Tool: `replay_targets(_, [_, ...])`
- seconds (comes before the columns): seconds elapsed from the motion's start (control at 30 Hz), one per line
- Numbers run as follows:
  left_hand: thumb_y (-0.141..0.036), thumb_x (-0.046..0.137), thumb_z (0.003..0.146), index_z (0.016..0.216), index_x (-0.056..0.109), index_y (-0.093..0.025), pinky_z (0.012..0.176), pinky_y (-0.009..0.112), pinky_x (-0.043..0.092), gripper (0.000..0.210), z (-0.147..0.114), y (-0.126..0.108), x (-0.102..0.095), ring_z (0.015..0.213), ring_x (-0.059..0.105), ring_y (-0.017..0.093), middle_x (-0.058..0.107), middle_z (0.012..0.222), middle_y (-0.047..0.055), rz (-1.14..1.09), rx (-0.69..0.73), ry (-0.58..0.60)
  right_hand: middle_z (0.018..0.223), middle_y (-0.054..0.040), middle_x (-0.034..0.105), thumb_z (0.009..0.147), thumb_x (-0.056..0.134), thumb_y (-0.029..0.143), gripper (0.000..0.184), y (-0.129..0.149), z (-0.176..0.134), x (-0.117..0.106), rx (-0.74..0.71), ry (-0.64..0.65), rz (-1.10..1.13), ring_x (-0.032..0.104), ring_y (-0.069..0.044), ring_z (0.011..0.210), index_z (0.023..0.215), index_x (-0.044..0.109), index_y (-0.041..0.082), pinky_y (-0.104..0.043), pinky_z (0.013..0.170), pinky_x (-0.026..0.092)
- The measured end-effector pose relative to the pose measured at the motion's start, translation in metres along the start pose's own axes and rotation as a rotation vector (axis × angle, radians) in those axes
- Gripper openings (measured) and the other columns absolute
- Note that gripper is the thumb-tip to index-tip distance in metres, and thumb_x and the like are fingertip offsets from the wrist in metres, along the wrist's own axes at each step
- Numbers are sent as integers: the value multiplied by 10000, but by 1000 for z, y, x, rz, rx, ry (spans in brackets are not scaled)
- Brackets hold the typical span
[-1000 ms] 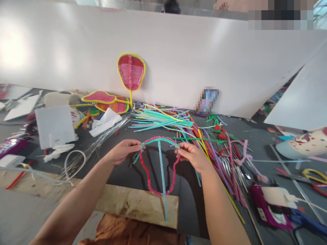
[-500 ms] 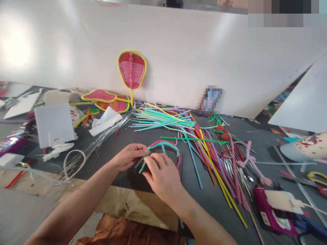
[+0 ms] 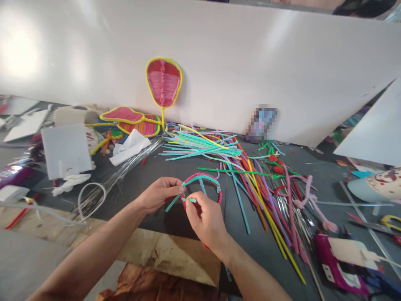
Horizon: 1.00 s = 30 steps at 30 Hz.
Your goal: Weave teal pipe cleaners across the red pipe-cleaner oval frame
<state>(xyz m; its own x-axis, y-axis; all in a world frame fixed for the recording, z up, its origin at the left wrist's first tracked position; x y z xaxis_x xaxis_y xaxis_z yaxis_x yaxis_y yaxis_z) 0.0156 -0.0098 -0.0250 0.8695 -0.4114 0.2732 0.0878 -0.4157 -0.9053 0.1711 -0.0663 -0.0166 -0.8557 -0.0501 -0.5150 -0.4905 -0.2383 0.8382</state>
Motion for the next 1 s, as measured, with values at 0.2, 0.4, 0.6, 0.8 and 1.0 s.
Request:
replay_targets(0.2, [-409,717,668,692,621,-125,471,185,286,300,-1,2,2,470,416,50,531,536,-41,-6,-28,-2,510,53,471,859,467,337,198,-7,5,1,320,126,288,441,-85,441,727,496,193,-173,413,321])
replay_targets(0.4, [-347,734,668,799,639,-121,573,183,377,278,-1,1,1,592,513,70,600,668,-7,-7,-15,45,512,54,462,861,473,354,206,-11,5,2,276,111,197,438,-81,435,748,520,190,-174,410,328])
replay_targets(0.6, [-241,767,619,846,616,-134,630,200,420,293,1,3,1,640,550,83,615,710,-4,-30,1,39,734,-12,603,870,491,278,139,-8,5,-7,16,-28,20,566,-104,570,962,543,188,-188,492,445])
replay_targets(0.8, [-228,752,629,777,598,-134,553,175,387,233,3,4,-2,551,520,63,580,608,-29,-66,3,-3,866,-63,658,795,586,125,191,5,-1,-18,-542,-229,-448,591,-189,814,974,605,191,-339,757,492])
replay_targets(1.0, [-226,760,617,785,613,-128,572,182,399,244,4,4,-1,558,525,63,586,624,-27,-82,13,-29,916,-96,686,845,563,234,234,9,-2,-5,-479,-125,-614,604,-205,801,1047,621,130,-343,736,499])
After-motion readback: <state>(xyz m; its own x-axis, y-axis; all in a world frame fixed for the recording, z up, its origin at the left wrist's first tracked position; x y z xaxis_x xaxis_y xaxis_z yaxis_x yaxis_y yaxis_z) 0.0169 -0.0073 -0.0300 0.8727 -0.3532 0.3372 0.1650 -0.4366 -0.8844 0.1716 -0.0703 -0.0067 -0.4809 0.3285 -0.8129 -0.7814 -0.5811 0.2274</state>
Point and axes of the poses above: each hand's wrist, its own z-axis towards the middle knuckle, its own x-axis out of the palm, y = z × x, the point moved 2 cm from there along z, towards the middle knuckle
